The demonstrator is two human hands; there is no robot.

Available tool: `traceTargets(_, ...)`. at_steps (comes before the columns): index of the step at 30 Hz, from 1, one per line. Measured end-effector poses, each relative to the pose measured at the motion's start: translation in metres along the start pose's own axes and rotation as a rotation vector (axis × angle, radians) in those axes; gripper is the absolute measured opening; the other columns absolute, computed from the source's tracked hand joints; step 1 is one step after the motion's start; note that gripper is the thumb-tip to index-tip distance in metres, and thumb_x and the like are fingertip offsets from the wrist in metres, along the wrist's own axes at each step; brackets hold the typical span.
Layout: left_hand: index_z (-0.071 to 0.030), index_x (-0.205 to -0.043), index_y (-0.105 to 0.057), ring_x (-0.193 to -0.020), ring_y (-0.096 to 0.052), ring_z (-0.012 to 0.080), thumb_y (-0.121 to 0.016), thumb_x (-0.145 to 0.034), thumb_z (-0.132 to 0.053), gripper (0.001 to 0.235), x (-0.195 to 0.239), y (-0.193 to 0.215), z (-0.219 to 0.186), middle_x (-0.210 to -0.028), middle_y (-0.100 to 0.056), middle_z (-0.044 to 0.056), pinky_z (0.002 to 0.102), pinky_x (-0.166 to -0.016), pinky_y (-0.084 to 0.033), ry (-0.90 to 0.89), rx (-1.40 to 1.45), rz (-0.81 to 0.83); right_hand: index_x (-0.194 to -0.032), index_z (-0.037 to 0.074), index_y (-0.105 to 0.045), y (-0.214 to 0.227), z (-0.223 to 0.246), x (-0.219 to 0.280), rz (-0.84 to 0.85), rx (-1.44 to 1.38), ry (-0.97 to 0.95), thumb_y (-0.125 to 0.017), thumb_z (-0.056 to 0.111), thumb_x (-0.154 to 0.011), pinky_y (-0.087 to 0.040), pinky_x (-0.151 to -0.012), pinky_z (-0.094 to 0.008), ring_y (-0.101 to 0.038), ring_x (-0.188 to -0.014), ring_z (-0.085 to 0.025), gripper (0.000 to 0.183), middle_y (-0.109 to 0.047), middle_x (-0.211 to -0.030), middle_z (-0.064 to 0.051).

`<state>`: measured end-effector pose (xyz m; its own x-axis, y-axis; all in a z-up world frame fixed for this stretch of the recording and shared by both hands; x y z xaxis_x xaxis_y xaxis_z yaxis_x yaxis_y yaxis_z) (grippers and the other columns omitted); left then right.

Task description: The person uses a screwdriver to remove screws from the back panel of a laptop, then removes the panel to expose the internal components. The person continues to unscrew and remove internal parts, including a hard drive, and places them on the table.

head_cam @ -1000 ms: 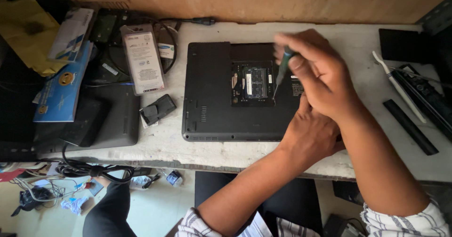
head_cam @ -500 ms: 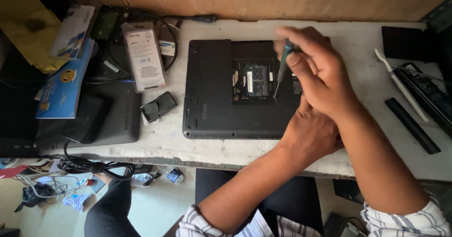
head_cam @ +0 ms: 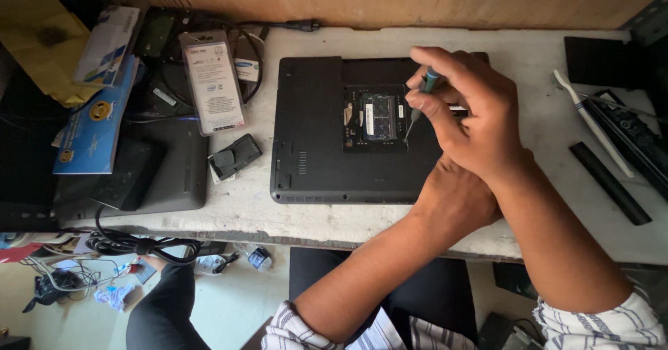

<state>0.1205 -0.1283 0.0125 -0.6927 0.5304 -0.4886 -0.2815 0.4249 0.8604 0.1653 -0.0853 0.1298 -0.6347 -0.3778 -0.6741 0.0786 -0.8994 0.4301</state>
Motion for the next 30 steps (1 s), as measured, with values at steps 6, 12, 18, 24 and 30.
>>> traceTargets(6,-0.006,-0.130,-0.065,-0.128,-0.062,0.0322,-0.058,-0.096,-0.036,0.046,-0.003,-0.006,0.001,-0.128,-0.067,0.014,0.048,-0.105,-0.048,0.005,0.016,0.123,-0.144,0.002,-0.058,-0.003,0.002,-0.003,0.027,0.031,0.004,-0.072,-0.009,-0.103,-0.066,-0.087,-0.024,-0.070,-0.102,-0.014,0.044,-0.068,-0.117,-0.010)
traceTargets(12,-0.012,-0.132,-0.063,-0.138,-0.047,0.0341,-0.052,-0.082,-0.062,0.072,-0.006,0.008,-0.002,-0.136,-0.063,0.011,0.057,-0.113,-0.034,-0.024,-0.132,0.105,-0.144,-0.001,-0.052,-0.006,-0.006,-0.007,0.125,-0.066,-0.052,-0.063,-0.008,-0.101,-0.062,-0.096,-0.030,-0.070,-0.111,-0.018,0.045,-0.068,-0.123,-0.012)
traceTargets(18,-0.014,-0.137,-0.063,-0.145,-0.044,0.0324,-0.048,-0.089,-0.066,0.072,-0.003,0.006,0.000,-0.142,-0.062,0.007,0.056,-0.119,-0.028,-0.007,-0.015,0.223,-0.128,0.004,-0.067,0.004,-0.019,-0.007,0.123,0.116,-0.146,-0.079,0.006,-0.087,-0.056,-0.078,-0.031,-0.067,-0.089,-0.017,0.043,-0.065,-0.103,-0.010)
traceTargets(24,-0.012,-0.132,-0.066,-0.137,-0.047,0.0354,-0.051,-0.085,-0.064,0.072,-0.005,0.016,0.001,-0.136,-0.063,0.012,0.056,-0.114,-0.030,-0.041,-0.107,0.139,-0.130,0.000,-0.065,-0.001,-0.007,-0.010,0.125,-0.172,-0.026,-0.074,-0.003,-0.099,-0.064,-0.091,-0.028,-0.068,-0.103,-0.014,0.032,-0.063,-0.112,-0.008)
traceTargets(30,-0.011,-0.126,-0.071,-0.136,-0.052,0.0287,-0.056,-0.090,-0.061,0.063,-0.004,0.026,0.000,-0.127,-0.069,0.005,0.049,-0.121,-0.035,-0.053,-0.028,0.116,-0.133,0.001,-0.057,0.002,-0.022,-0.003,0.088,-0.303,-0.093,-0.064,-0.002,-0.101,-0.060,-0.096,-0.029,-0.068,-0.105,-0.015,0.033,-0.065,-0.113,-0.008)
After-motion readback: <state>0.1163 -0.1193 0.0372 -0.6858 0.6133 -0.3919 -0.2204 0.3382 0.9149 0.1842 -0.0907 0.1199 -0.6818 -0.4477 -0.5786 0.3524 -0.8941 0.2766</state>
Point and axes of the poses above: each hand's wrist, its own x-axis away from the middle knuckle, its own y-axis out of the back of the hand, z = x × y, the point moved 10 cm from there along -x, towards the middle knuckle
